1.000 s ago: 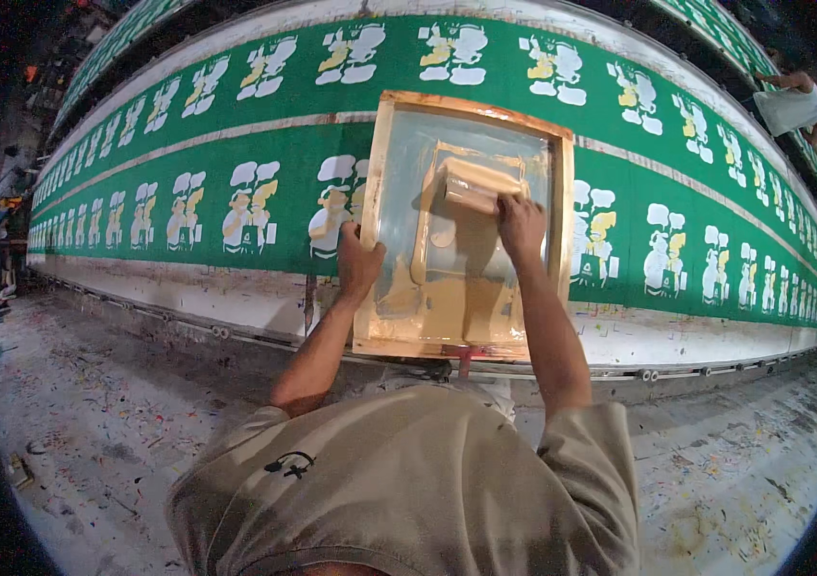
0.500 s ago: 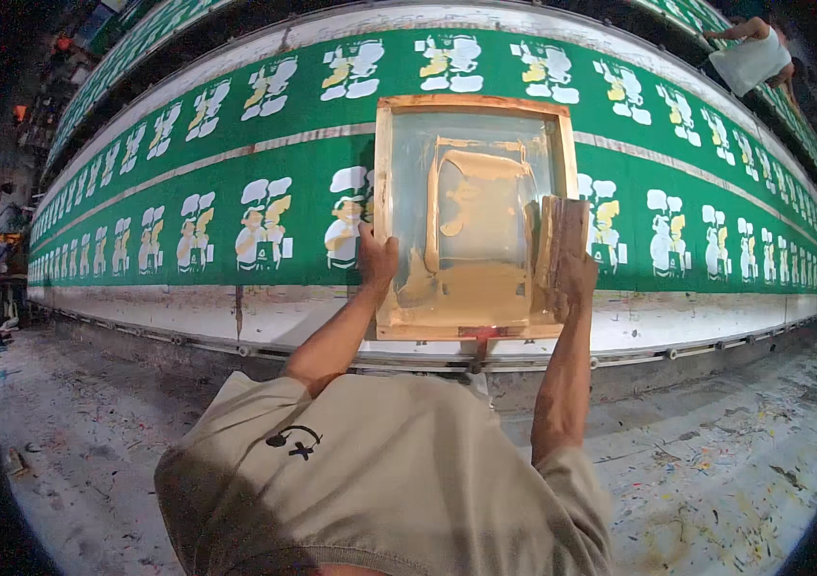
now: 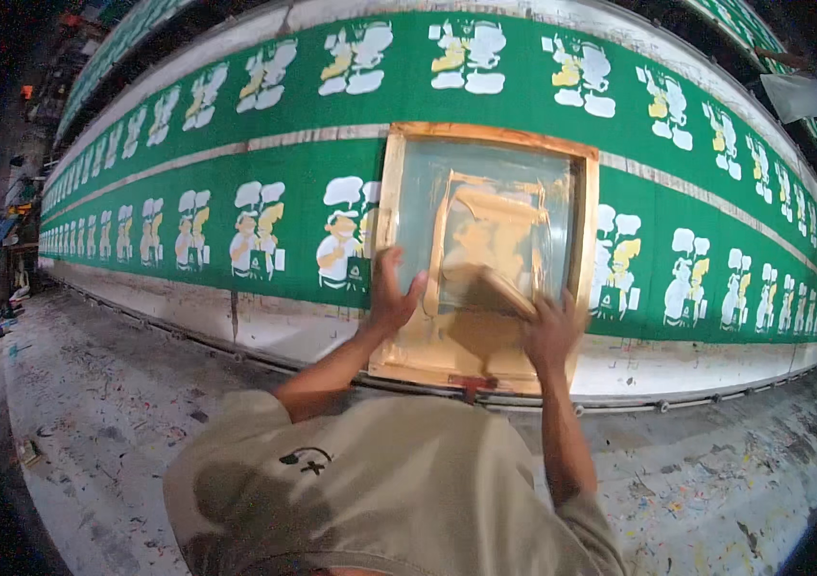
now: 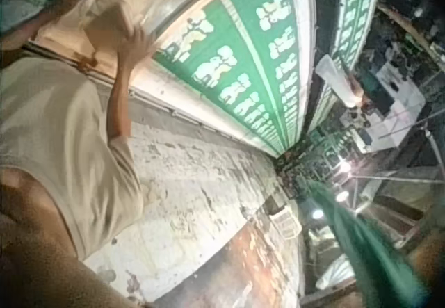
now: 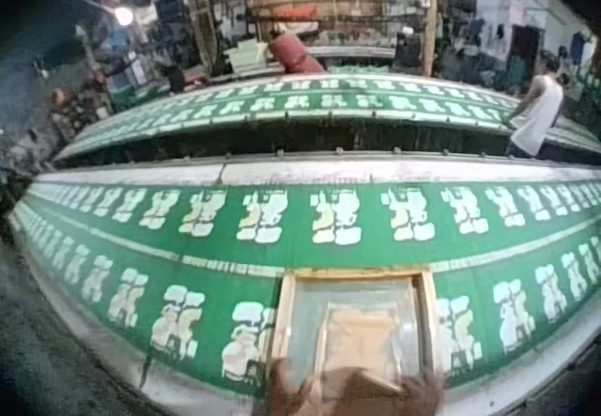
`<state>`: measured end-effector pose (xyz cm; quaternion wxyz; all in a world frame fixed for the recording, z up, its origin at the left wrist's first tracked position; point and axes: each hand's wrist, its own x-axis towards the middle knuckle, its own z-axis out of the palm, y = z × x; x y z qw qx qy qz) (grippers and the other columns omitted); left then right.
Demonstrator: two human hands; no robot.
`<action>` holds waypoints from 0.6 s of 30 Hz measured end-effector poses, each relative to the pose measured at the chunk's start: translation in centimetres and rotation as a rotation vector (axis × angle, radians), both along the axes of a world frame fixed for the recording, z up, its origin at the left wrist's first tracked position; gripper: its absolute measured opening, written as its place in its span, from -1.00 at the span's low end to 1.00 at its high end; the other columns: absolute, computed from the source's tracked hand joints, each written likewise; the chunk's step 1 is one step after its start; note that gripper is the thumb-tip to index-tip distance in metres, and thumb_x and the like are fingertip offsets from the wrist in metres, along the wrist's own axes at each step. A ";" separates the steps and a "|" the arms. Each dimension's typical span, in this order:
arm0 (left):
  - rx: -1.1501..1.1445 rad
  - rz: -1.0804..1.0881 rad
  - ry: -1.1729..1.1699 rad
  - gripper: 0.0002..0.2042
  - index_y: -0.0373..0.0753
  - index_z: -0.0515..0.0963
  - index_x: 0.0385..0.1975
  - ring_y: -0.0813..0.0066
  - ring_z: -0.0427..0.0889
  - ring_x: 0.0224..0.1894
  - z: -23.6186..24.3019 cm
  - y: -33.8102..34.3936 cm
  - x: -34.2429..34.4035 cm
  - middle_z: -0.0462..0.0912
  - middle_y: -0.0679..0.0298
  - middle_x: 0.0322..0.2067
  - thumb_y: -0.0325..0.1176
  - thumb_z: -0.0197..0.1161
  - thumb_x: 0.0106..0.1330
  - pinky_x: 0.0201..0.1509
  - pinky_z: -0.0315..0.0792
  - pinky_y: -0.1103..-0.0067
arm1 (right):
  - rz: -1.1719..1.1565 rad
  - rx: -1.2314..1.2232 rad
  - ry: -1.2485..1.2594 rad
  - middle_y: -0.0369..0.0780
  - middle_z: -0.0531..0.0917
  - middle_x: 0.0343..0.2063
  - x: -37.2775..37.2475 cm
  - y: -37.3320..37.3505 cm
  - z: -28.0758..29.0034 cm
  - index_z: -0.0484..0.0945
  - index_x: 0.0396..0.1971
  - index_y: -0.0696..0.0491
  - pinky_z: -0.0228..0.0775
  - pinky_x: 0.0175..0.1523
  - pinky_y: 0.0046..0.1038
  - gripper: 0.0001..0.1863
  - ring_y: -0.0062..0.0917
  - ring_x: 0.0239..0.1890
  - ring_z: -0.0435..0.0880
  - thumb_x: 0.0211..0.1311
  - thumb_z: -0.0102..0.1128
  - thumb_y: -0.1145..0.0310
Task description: Manually apply ink to a green garment using a silkscreen frame and squeegee.
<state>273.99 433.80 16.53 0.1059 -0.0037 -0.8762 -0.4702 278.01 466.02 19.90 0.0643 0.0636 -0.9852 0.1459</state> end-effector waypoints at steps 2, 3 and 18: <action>0.069 -0.237 0.028 -0.55 -0.34 0.52 0.04 -0.14 0.47 0.17 2.0 3.3 -6.1 0.48 -0.11 0.10 -0.16 0.35 0.28 0.30 0.33 0.20 | 0.178 0.060 -0.225 -0.15 0.77 -0.22 -8.4 -0.1 0.9 0.73 -0.09 -0.03 0.47 0.23 -0.16 -0.64 -0.15 -0.10 0.73 0.05 0.41 0.28; 0.001 -0.260 0.050 -0.63 -0.32 0.63 -0.16 -0.11 0.48 0.16 1.8 4.3 -9.3 0.51 -0.12 0.07 -0.11 0.37 0.26 0.28 0.35 0.21 | 0.198 0.064 -0.315 -0.14 0.78 -0.35 -13.6 -1.3 1.9 0.75 -0.15 -0.15 0.61 -0.07 -0.14 -0.72 -0.13 -0.29 0.76 0.13 0.32 0.18; -0.117 -0.419 -0.164 -0.52 -0.30 0.48 0.17 -0.10 0.66 -0.01 -1.1 1.0 8.0 0.67 -0.02 0.02 -0.27 0.37 0.29 0.02 0.55 0.17 | 0.140 -0.066 -0.061 -0.37 0.74 -0.25 1.8 -5.2 -0.1 0.71 -0.22 -0.12 0.49 -0.05 -0.25 -0.77 -0.41 -0.12 0.69 0.09 0.38 0.43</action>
